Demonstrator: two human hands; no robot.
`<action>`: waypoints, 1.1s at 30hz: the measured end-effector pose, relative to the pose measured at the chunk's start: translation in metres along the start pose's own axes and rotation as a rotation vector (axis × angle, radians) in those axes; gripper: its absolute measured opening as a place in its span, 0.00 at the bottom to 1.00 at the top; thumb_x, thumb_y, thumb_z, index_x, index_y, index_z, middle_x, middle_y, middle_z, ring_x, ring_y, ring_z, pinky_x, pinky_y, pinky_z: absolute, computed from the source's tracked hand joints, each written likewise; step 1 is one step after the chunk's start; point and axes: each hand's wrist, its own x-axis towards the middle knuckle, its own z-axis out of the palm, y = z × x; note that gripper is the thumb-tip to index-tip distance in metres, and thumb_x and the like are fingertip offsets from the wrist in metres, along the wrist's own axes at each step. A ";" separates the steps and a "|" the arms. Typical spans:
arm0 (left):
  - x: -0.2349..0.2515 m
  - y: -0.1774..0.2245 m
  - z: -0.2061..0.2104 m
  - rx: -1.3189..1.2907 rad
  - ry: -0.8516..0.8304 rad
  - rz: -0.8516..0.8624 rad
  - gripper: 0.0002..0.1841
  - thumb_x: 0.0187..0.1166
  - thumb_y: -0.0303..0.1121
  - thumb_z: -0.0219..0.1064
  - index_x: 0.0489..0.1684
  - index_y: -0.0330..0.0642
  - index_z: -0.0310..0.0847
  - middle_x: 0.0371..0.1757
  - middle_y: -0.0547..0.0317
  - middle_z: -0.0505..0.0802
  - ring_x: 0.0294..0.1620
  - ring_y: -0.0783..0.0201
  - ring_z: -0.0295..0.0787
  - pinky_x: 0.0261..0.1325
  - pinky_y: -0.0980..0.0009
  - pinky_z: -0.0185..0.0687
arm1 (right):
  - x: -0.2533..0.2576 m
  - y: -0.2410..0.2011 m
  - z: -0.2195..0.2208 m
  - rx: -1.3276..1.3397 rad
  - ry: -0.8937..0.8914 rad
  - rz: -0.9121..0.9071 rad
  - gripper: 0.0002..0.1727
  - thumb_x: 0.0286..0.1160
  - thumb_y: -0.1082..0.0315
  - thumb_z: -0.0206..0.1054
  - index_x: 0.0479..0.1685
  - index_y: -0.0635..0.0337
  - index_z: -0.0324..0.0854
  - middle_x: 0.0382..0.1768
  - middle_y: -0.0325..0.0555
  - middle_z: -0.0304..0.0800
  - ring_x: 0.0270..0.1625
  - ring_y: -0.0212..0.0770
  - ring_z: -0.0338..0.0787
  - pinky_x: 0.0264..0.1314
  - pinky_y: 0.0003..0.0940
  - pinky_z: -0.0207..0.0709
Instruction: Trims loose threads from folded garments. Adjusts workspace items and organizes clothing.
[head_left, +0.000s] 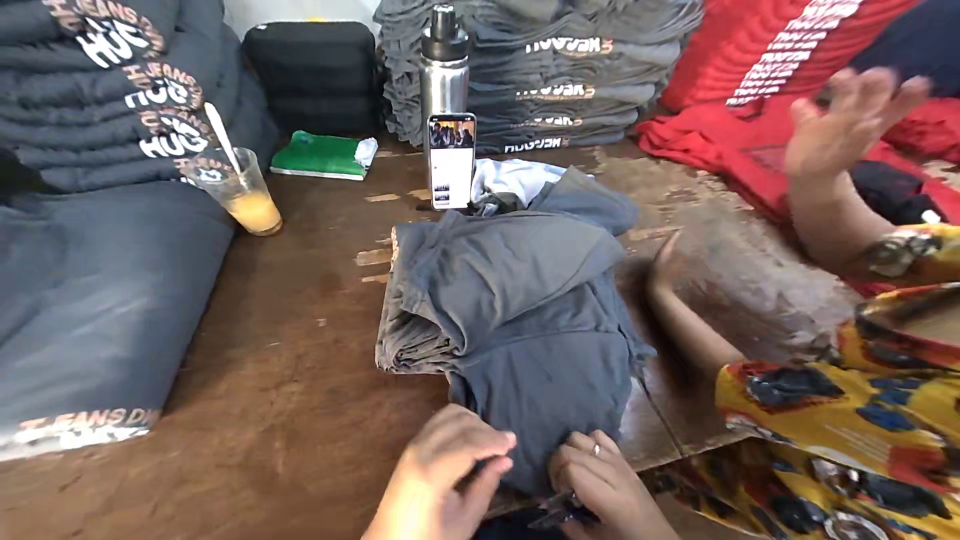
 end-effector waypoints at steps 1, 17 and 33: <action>-0.006 -0.001 0.005 0.066 -0.075 0.022 0.08 0.78 0.34 0.74 0.50 0.44 0.88 0.47 0.62 0.94 0.58 0.69 0.89 0.67 0.73 0.83 | 0.000 0.000 -0.001 0.030 -0.015 -0.003 0.08 0.73 0.60 0.68 0.30 0.49 0.76 0.30 0.37 0.84 0.38 0.39 0.81 0.46 0.35 0.68; -0.010 -0.001 0.030 -0.132 0.279 -0.259 0.10 0.80 0.26 0.68 0.54 0.35 0.85 0.49 0.65 0.96 0.51 0.78 0.92 0.58 0.79 0.88 | 0.063 0.007 0.006 0.113 0.413 0.063 0.09 0.77 0.70 0.65 0.32 0.60 0.71 0.30 0.42 0.75 0.31 0.25 0.75 0.36 0.11 0.72; -0.015 0.012 0.022 -0.369 0.268 -0.286 0.16 0.88 0.30 0.58 0.70 0.40 0.79 0.56 0.67 0.94 0.56 0.78 0.88 0.64 0.78 0.84 | 0.078 -0.021 0.007 0.181 0.173 -0.169 0.05 0.74 0.74 0.69 0.36 0.59 0.76 0.54 0.51 0.90 0.59 0.41 0.87 0.67 0.28 0.78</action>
